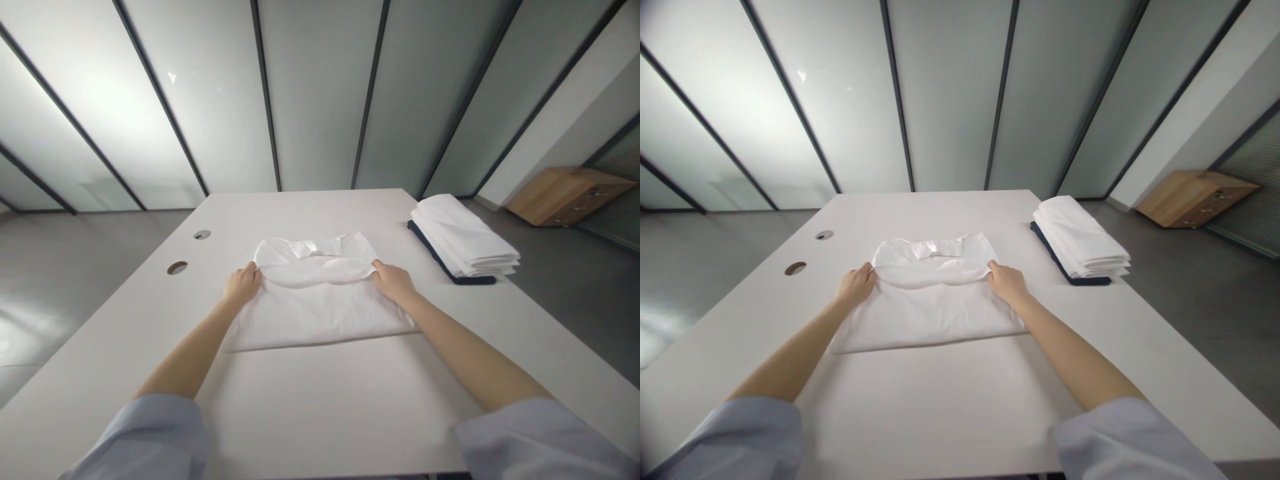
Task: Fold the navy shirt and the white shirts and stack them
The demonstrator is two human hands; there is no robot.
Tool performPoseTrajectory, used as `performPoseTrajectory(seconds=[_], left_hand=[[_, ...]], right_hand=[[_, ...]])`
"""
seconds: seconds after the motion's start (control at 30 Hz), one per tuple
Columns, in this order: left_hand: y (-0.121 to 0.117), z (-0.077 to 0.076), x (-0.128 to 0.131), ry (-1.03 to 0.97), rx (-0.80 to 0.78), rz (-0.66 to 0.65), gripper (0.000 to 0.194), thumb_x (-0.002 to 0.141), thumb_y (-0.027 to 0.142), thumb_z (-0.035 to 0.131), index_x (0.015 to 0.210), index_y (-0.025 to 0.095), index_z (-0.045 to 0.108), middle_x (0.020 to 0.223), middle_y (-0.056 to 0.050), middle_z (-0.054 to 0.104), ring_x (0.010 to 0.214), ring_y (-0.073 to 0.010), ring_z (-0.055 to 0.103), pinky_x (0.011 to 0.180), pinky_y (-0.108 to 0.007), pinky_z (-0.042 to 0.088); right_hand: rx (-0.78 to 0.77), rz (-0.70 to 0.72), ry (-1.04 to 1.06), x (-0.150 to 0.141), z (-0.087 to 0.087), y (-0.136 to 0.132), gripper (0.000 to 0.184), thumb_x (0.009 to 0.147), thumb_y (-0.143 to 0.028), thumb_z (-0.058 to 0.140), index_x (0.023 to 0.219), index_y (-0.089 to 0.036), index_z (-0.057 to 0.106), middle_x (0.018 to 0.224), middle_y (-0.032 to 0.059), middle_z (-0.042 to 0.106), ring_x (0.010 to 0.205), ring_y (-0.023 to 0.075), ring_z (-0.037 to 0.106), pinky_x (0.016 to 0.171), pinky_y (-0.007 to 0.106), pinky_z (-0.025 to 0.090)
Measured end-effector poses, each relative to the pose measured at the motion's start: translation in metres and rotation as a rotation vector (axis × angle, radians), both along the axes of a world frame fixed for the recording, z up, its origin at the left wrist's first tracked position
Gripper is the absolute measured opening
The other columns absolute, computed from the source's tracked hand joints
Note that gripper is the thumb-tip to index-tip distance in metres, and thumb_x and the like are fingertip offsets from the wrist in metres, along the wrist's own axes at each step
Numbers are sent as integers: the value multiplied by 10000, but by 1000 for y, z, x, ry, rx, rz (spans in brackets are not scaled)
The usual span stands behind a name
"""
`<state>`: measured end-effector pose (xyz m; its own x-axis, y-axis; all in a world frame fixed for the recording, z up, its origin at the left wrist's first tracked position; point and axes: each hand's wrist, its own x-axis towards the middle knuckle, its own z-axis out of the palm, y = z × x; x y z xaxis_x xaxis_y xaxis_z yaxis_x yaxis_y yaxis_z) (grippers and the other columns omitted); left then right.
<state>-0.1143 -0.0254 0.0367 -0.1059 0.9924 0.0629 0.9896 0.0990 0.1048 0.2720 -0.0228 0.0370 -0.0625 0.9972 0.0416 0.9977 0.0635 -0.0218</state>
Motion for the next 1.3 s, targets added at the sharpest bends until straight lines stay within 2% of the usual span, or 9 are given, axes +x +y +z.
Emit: performPoseTrajectory(seconds=[0.13, 0.23, 0.37, 0.53, 0.7, 0.83, 1.0, 1.17, 1.3], left_hand=[[-13, 12, -10, -14, 67, -27, 268, 909, 300, 311, 953, 216, 561, 833, -97, 692, 854, -283, 663, 686, -320, 426], [-7, 22, -14, -102, 197, -70, 254, 876, 279, 325, 950, 207, 557, 827, -81, 679, 855, -258, 654, 722, -308, 432], [26, 38, -13, -274, 284, -76, 253, 858, 261, 329, 955, 194, 553, 878, -72, 677, 905, -235, 637, 773, -299, 450], [89, 44, -8, -376, 135, -14, 272, 883, 233, 347, 1041, 181, 562, 1062, -90, 682, 1027, -231, 617, 815, -304, 471], [125, 21, -5, -258, 0, 46, 320, 902, 204, 351, 1144, 181, 559, 1122, -137, 680, 1076, -268, 620, 847, -353, 474], [130, 0, -3, -215, -6, 93, 351, 924, 272, 326, 1169, 190, 565, 1116, -174, 679, 1042, -301, 640, 821, -396, 479], [134, -5, 1, -276, -5, 257, 314, 869, 342, 417, 1015, 189, 649, 1108, -190, 681, 1053, -342, 632, 801, -442, 490], [140, -4, -2, -303, -42, 334, 323, 793, 339, 521, 1044, 181, 649, 1122, -202, 669, 1072, -366, 613, 832, -482, 478], [136, 0, 6, -182, 262, 300, 461, 801, 325, 514, 1242, 190, 542, 1270, -175, 582, 1212, -341, 503, 983, -507, 394]], right_hand=[[121, -10, 34, 15, 15, -15, 293, 908, -248, 367, 990, -215, 647, 841, 87, 714, 810, 244, 648, 633, 294, 353], [291, 12, 100, 23, 27, -11, 297, 862, -205, 356, 891, -198, 652, 851, 103, 701, 836, 254, 626, 653, 301, 358], [421, 0, 175, 23, 46, 17, 311, 832, -178, 357, 917, -181, 657, 900, 121, 691, 879, 263, 604, 701, 304, 374], [363, -106, 157, 6, 60, 78, 340, 871, -192, 366, 1047, -178, 657, 965, 132, 702, 922, 275, 610, 711, 311, 389], [159, -160, 128, -8, 44, 126, 356, 890, -206, 395, 1135, -224, 653, 1054, 116, 700, 956, 255, 629, 723, 303, 425], [60, -191, 133, -11, 21, 145, 347, 891, -209, 418, 1140, -214, 660, 1104, 129, 689, 998, 255, 640, 762, 313, 455], [-45, -312, 252, -8, -1, 158, 304, 858, -260, 499, 1076, -174, 693, 1116, 153, 688, 1015, 269, 647, 766, 319, 481], [-25, -400, 345, 4, -9, 165, 289, 861, -316, 506, 987, -162, 715, 1030, 156, 700, 981, 285, 650, 756, 336, 476], [203, -424, 355, 5, -6, 165, 342, 863, -286, 487, 1139, -168, 650, 1129, 158, 660, 1048, 291, 593, 836, 375, 446]])
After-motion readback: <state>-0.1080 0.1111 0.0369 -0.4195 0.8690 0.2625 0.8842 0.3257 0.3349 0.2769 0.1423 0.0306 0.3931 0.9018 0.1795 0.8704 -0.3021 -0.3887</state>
